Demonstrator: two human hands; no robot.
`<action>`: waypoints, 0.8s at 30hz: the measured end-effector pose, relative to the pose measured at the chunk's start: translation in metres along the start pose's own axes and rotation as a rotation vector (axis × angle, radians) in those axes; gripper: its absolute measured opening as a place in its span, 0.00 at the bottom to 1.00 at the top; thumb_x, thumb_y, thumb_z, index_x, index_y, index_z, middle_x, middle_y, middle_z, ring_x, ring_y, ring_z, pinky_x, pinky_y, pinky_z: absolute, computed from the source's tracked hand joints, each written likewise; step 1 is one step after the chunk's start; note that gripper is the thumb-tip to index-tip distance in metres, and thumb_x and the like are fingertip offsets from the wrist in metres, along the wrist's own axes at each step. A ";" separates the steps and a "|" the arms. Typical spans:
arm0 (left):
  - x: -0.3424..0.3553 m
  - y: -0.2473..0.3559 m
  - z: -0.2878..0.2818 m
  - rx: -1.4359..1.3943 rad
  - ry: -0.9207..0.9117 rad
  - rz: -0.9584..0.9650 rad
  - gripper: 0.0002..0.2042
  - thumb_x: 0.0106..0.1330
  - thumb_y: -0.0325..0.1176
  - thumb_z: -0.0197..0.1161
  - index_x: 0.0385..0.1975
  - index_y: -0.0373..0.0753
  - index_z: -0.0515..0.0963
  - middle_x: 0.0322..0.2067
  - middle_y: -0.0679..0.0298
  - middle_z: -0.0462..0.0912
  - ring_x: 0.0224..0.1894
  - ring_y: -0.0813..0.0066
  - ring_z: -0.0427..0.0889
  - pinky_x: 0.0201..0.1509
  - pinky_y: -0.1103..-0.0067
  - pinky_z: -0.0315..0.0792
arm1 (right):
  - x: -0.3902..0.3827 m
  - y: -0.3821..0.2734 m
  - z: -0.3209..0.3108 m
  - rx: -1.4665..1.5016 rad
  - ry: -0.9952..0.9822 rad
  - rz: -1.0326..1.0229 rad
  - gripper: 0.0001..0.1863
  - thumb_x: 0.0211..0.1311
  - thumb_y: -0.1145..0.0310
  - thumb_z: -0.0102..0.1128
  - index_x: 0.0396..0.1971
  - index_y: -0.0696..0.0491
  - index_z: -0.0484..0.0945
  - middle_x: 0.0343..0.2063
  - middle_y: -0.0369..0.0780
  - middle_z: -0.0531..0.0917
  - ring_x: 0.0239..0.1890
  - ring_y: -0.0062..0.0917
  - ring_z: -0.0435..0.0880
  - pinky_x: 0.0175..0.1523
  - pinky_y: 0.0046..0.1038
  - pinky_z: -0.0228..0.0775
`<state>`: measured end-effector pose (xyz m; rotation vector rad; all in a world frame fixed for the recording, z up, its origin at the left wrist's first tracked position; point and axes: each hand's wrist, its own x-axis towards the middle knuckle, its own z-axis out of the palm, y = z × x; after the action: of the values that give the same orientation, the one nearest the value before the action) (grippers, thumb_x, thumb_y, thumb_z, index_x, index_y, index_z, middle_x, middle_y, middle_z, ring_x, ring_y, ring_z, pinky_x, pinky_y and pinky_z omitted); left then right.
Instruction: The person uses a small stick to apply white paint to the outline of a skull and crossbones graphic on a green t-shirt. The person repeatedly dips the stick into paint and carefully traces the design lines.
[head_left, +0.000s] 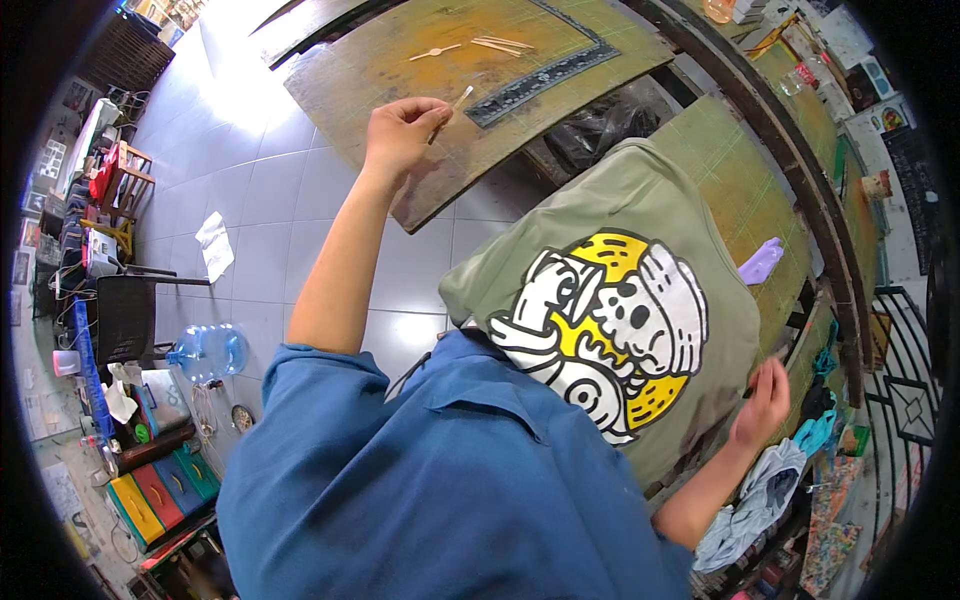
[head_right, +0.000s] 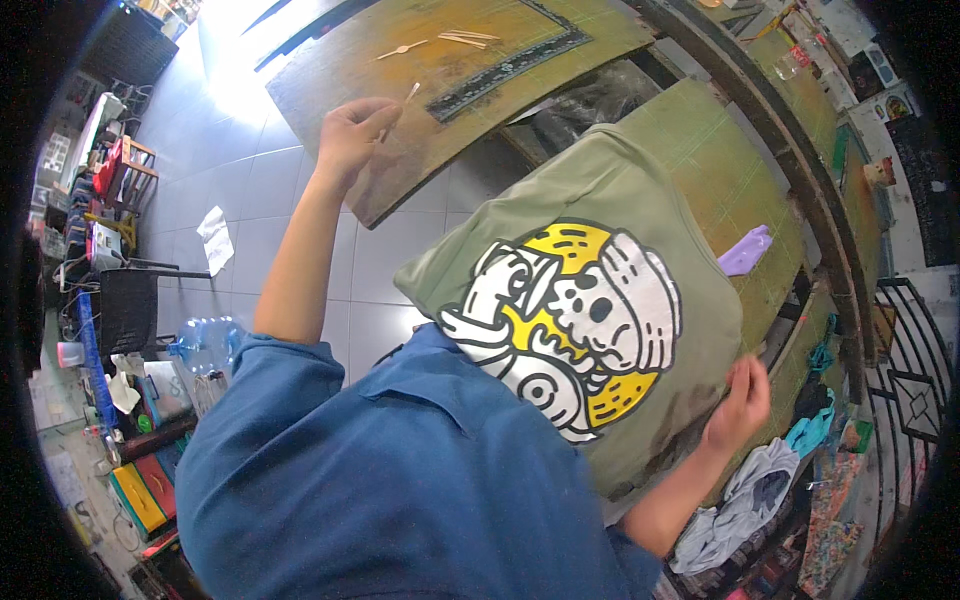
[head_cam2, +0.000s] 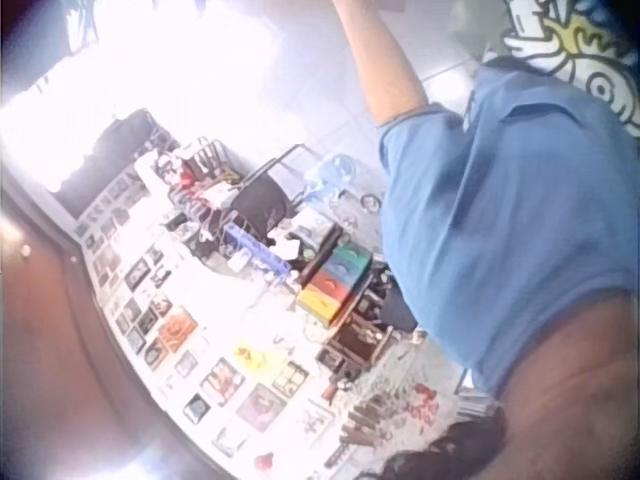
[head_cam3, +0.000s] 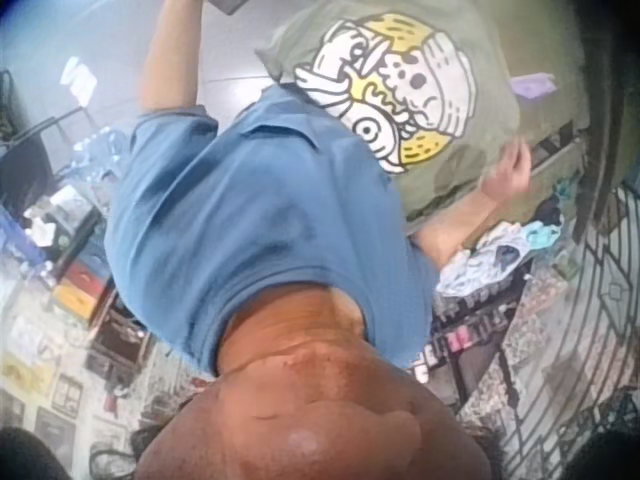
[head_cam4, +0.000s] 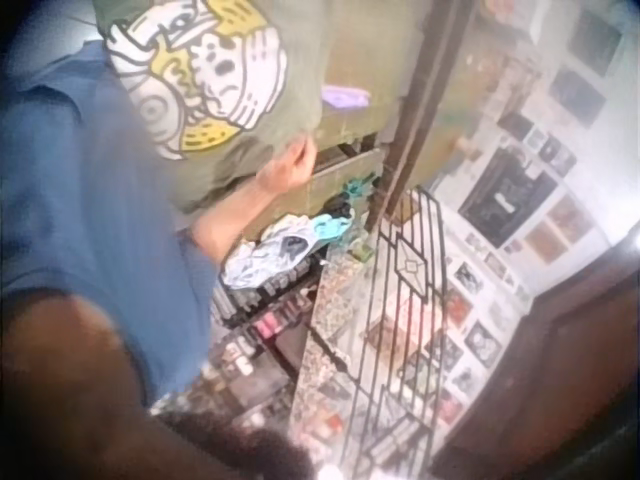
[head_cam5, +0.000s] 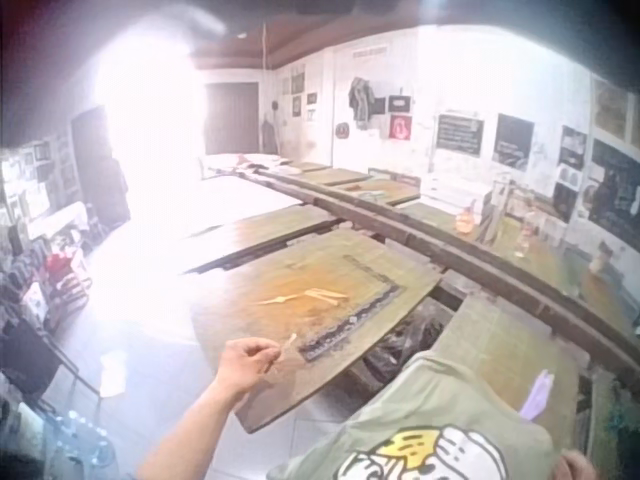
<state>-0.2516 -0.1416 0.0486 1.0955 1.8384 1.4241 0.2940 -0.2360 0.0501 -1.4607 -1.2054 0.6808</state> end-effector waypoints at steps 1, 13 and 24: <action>0.002 -0.006 -0.005 -0.021 -0.004 -0.043 0.05 0.63 0.29 0.67 0.35 0.37 0.86 0.27 0.69 0.85 0.29 0.84 0.78 0.35 0.84 0.72 | 0.009 -0.015 0.025 -0.039 -0.069 0.003 0.10 0.69 0.72 0.57 0.42 0.65 0.78 0.34 0.34 0.77 0.34 0.15 0.72 0.40 0.19 0.65; -0.030 -0.040 -0.064 0.192 -0.505 -0.043 0.03 0.65 0.30 0.64 0.33 0.39 0.82 0.30 0.68 0.80 0.35 0.78 0.76 0.44 0.80 0.70 | 0.005 -0.078 0.217 0.197 -0.675 -0.131 0.05 0.64 0.78 0.61 0.36 0.63 0.80 0.33 0.35 0.81 0.34 0.15 0.78 0.42 0.17 0.70; -0.044 -0.033 -0.069 0.668 -0.439 0.256 0.06 0.60 0.34 0.68 0.36 0.50 0.85 0.43 0.70 0.77 0.58 0.65 0.68 0.66 0.70 0.58 | 0.001 -0.067 0.291 0.098 -0.867 -0.165 0.04 0.64 0.75 0.60 0.35 0.60 0.81 0.26 0.33 0.79 0.27 0.13 0.74 0.33 0.17 0.66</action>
<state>-0.2950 -0.2170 0.0336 1.8493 1.9185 0.5879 0.0139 -0.1343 0.0366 -0.9671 -1.8809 1.3030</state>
